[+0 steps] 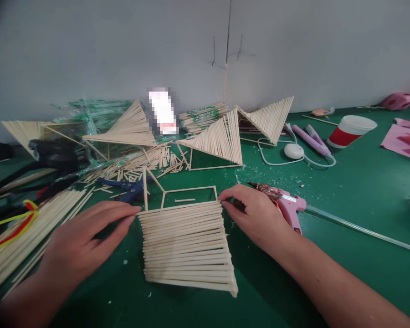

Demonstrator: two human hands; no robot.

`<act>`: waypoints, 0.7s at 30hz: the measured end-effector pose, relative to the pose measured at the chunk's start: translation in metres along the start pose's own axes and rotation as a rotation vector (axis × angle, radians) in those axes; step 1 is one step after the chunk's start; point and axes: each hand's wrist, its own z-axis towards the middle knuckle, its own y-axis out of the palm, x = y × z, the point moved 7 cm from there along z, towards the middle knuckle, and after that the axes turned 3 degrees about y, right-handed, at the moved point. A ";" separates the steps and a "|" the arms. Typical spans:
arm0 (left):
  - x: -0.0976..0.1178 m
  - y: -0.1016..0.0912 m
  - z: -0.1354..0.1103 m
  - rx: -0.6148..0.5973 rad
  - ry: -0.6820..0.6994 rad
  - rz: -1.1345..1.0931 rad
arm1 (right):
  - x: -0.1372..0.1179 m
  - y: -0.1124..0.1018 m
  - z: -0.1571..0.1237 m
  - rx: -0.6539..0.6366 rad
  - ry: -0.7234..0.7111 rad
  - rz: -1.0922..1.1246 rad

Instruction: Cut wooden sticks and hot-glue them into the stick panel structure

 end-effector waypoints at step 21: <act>0.006 0.001 0.004 -0.002 -0.002 -0.066 | 0.002 0.002 0.000 -0.011 0.026 -0.004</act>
